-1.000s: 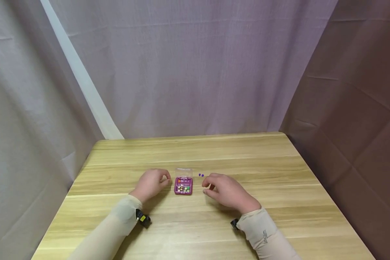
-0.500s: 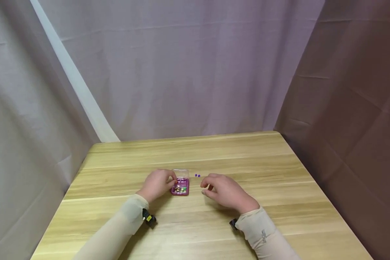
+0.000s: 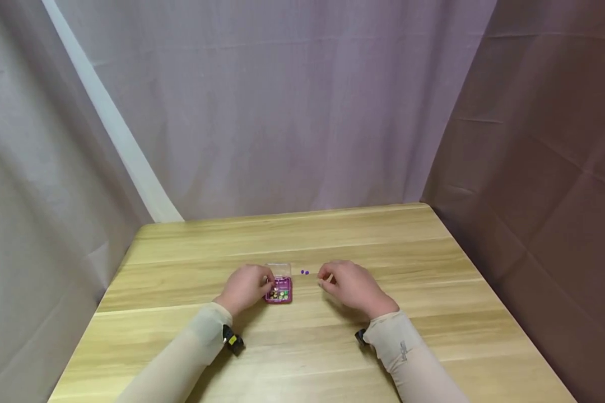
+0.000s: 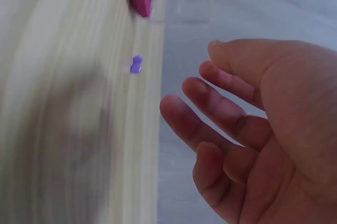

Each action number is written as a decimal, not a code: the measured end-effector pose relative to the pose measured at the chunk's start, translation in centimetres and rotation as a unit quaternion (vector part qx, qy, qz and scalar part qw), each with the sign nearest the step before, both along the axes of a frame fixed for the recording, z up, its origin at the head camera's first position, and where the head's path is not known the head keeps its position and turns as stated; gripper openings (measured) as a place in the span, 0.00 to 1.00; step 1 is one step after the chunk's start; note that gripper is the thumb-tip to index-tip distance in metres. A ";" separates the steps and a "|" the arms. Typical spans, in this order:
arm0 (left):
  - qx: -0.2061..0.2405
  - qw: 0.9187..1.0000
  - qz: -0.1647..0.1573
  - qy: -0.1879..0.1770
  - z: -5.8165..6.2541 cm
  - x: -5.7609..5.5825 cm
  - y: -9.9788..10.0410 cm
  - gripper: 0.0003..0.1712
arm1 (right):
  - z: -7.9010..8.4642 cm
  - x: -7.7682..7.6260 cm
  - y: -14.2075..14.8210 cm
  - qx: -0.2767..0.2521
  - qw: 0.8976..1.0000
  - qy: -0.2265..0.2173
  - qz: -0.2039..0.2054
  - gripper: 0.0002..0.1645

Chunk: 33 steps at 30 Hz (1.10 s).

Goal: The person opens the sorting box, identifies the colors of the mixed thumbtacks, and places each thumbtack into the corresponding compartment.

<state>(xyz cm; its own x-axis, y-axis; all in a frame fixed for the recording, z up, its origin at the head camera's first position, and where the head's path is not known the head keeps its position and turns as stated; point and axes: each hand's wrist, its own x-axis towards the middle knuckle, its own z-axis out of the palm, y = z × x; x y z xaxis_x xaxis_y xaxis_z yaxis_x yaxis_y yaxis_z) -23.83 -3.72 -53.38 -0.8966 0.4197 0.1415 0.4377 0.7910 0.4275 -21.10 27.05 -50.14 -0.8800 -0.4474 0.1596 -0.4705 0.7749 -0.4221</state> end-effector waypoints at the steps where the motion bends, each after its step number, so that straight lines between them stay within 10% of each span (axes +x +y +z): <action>1: -0.001 1.000 0.000 0.001 0.0 0.0 0.0 0.03 | -0.1 -0.3 0.0 0.001 1.000 -0.002 -0.006 0.05; 11: 0.061 0.996 0.050 -0.036 1.3 1.9 -2.0 0.13 | -1.8 -4.3 -0.3 0.015 0.999 -0.041 -0.008 0.07; 17: 0.058 0.996 0.059 0.014 1.4 2.6 -4.3 0.15 | -2.2 -6.2 -1.1 0.026 0.998 -0.048 -0.015 0.16; 33: 0.058 0.996 0.071 0.000 0.9 3.3 -5.8 0.17 | -2.7 -6.7 -2.6 0.061 0.998 -0.027 -0.005 0.05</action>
